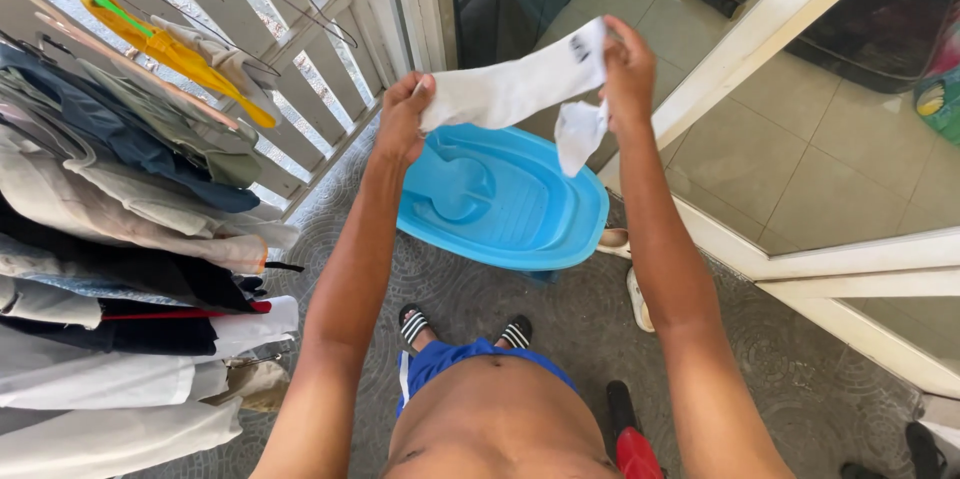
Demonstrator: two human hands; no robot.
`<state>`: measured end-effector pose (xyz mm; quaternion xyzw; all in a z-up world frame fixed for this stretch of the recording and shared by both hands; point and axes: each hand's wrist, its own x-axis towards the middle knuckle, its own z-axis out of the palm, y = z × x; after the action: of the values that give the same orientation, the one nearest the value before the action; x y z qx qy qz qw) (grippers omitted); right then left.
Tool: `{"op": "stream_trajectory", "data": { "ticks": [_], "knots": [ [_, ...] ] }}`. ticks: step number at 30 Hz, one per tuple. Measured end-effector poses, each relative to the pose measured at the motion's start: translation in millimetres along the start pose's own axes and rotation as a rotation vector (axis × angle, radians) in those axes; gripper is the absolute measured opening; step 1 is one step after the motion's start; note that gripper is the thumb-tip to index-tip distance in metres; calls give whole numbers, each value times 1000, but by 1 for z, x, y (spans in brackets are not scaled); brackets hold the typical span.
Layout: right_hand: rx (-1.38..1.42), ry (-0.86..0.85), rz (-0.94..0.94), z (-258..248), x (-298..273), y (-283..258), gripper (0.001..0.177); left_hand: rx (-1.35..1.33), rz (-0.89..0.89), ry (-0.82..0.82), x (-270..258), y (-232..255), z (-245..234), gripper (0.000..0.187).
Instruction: Hanging various items of clothing onto a drying rack using plastic hangers
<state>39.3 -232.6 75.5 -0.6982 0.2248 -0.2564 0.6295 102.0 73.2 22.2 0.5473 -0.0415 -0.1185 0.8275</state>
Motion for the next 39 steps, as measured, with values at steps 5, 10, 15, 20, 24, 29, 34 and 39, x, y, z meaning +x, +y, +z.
{"op": "stream_trajectory", "data": {
  "ticks": [5, 10, 15, 20, 24, 29, 34, 39],
  "knots": [
    [-143, -474, -366, 32, -27, 6, 72, 253, 241, -204, 5, -6, 33, 12],
    [-61, -867, -120, 59, -66, -24, 49, 336, 223, -281, -17, 25, 69, 16],
    [-62, -761, 63, 54, -60, 3, 29, 228, 80, -398, -14, 43, 36, 27],
    [-95, -1073, 114, 39, -71, -6, 21, 314, 144, -280, -9, 50, 11, 13],
    [-25, -939, -43, 51, -81, 2, 60, 298, 174, -322, -23, 51, 26, 9],
    [53, -871, 138, 53, -84, 25, 37, 512, 373, -173, -9, 26, 33, 10],
    [214, -679, 264, 54, -87, 6, 32, 633, 631, 173, -17, 26, 33, 19],
    [191, -589, 268, 59, -93, 14, 32, 633, 872, 5, -42, 39, 46, 33]
  ]
}}
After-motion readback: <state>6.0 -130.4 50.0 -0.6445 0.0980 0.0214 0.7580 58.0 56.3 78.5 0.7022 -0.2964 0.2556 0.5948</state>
